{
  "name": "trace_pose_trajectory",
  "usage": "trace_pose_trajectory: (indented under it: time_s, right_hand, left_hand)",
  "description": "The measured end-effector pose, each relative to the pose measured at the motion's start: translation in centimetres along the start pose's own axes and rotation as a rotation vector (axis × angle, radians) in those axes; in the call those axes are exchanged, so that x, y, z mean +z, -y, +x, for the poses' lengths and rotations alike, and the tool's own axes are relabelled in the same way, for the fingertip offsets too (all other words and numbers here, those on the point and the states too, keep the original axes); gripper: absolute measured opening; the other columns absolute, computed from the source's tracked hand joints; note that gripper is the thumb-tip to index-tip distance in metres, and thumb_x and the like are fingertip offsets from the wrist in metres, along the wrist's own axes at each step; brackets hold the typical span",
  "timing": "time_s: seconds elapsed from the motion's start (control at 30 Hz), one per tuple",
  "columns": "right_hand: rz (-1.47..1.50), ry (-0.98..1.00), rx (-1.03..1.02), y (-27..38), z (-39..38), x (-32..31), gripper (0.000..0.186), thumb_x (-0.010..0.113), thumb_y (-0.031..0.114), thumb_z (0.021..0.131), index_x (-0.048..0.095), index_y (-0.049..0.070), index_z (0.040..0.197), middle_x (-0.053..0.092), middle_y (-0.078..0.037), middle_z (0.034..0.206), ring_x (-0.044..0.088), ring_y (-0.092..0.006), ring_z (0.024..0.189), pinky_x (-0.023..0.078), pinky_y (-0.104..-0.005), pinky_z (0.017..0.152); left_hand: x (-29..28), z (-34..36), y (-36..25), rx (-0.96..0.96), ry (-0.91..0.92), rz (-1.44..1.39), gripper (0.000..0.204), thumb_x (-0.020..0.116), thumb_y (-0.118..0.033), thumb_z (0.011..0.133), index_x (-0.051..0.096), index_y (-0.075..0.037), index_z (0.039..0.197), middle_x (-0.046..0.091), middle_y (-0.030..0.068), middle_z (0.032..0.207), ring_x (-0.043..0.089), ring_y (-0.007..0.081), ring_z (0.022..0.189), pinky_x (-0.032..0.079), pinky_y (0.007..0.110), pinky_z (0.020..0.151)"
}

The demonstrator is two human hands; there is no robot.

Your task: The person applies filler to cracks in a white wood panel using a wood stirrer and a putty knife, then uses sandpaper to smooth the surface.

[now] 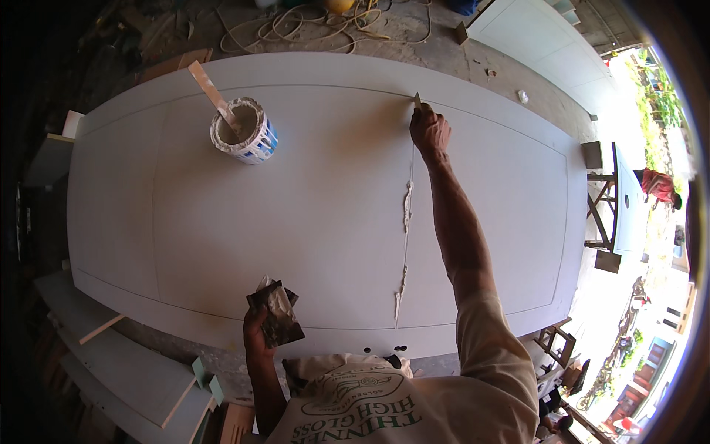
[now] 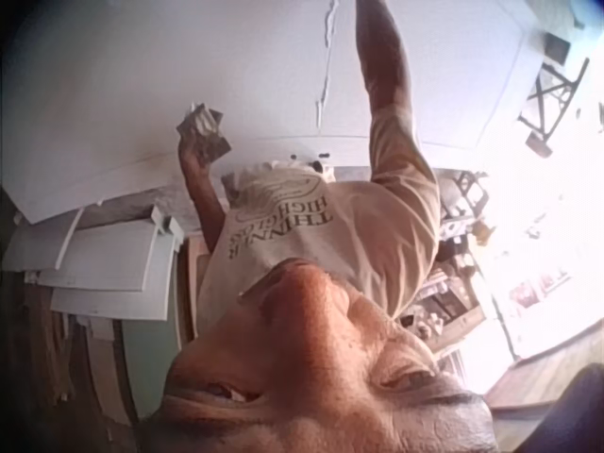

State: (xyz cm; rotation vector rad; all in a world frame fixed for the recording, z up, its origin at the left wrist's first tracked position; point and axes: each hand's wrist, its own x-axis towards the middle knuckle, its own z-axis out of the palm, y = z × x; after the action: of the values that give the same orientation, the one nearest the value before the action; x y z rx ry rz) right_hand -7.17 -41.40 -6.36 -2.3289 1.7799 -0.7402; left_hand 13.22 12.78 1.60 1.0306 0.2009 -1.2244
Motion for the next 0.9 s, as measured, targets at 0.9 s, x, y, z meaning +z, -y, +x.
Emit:
trace_pose_trajectory:
  time_s: [0.9]
  right_hand:
    - [-0.142,0.247,0.043,2.4,-19.3,-9.8,0.018,0.062,0.024,0.096,0.072,0.009,0.097,0.069,-0.022,0.070,0.068,-0.0452,0.065,0.054,-0.0559,0.060]
  left_hand:
    - [-1.3,-0.1,-0.2,-0.007,0.143,0.010,0.067,0.072,-0.024,0.097,0.044,0.003,0.152,0.065,0.0173,0.133,0.070,0.0300,0.113,0.061,0.047,0.094]
